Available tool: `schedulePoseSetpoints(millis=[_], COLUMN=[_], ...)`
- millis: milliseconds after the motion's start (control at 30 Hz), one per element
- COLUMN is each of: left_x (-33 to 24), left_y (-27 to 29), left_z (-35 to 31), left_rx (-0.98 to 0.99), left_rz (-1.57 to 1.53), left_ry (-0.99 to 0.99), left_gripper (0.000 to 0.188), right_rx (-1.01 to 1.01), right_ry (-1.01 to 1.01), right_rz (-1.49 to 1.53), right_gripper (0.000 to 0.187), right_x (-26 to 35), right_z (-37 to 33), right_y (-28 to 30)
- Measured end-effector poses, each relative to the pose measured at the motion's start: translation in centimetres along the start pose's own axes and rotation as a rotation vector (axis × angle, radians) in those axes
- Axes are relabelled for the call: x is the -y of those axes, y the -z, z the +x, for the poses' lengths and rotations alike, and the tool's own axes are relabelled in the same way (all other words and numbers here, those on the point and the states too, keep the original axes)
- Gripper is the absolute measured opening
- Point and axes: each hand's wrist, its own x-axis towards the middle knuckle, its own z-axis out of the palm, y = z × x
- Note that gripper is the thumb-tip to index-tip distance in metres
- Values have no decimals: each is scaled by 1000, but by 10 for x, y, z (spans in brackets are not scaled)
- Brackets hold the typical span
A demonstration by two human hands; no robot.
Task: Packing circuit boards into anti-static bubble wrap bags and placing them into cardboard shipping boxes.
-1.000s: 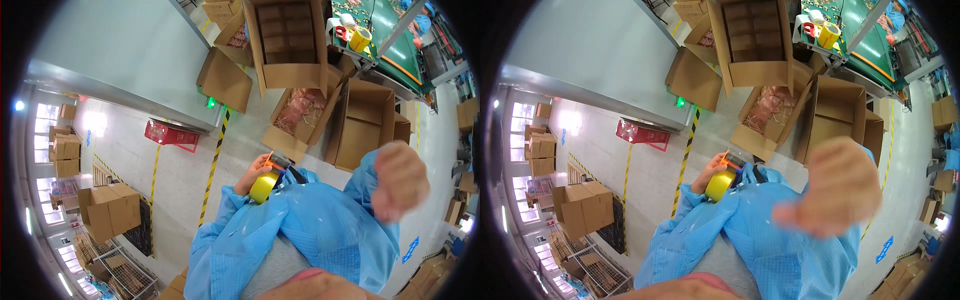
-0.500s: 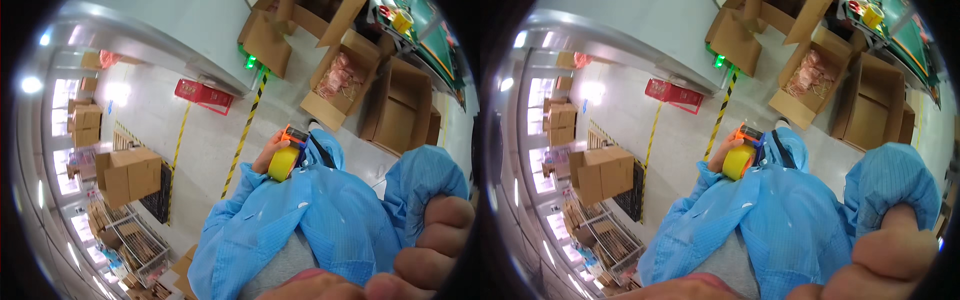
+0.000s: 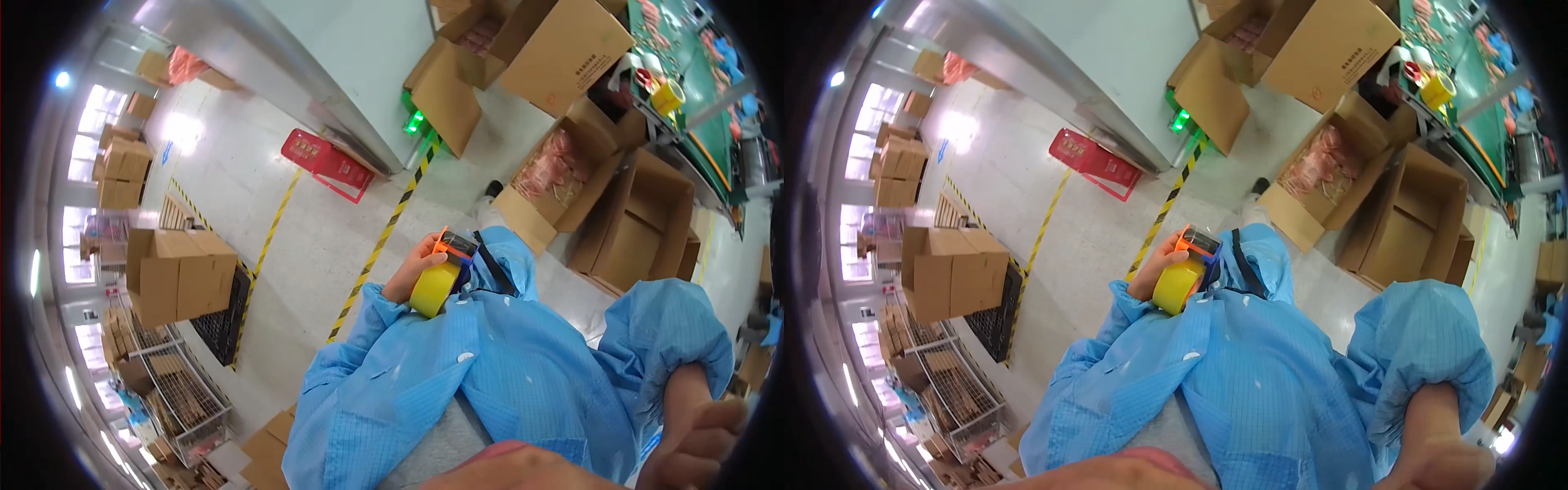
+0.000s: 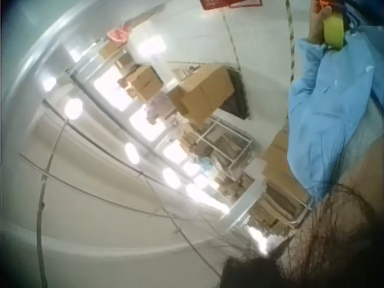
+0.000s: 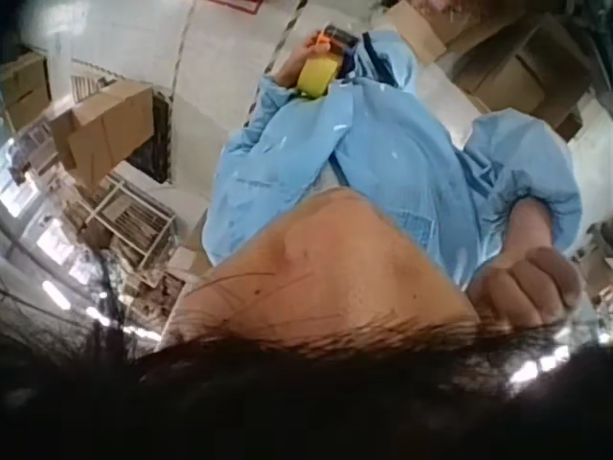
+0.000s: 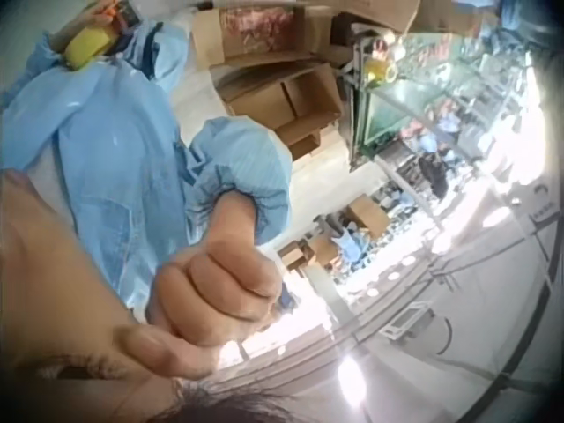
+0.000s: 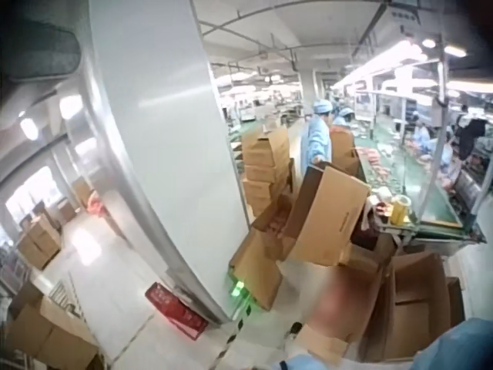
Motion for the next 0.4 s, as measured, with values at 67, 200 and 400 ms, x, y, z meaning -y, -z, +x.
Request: schedulePoseSetpoints(millis=[67,200,400], left_x=[-11,-30,-71], left_y=[3,18,16], left_z=[11,30,115], left_rx=[-3,105,74], left_rz=[-14,-131,-132], left_ry=[-28,-8,10], left_gripper=[55,51,64], right_rx=[-1008,-1081,-767], right_ry=[603,96,-703], right_rz=[-68,-222,1161], right_gripper=[35,24,23], right_x=[-35,-103,-252], right_z=[19,58,68], right_y=[-36,-63,-186])
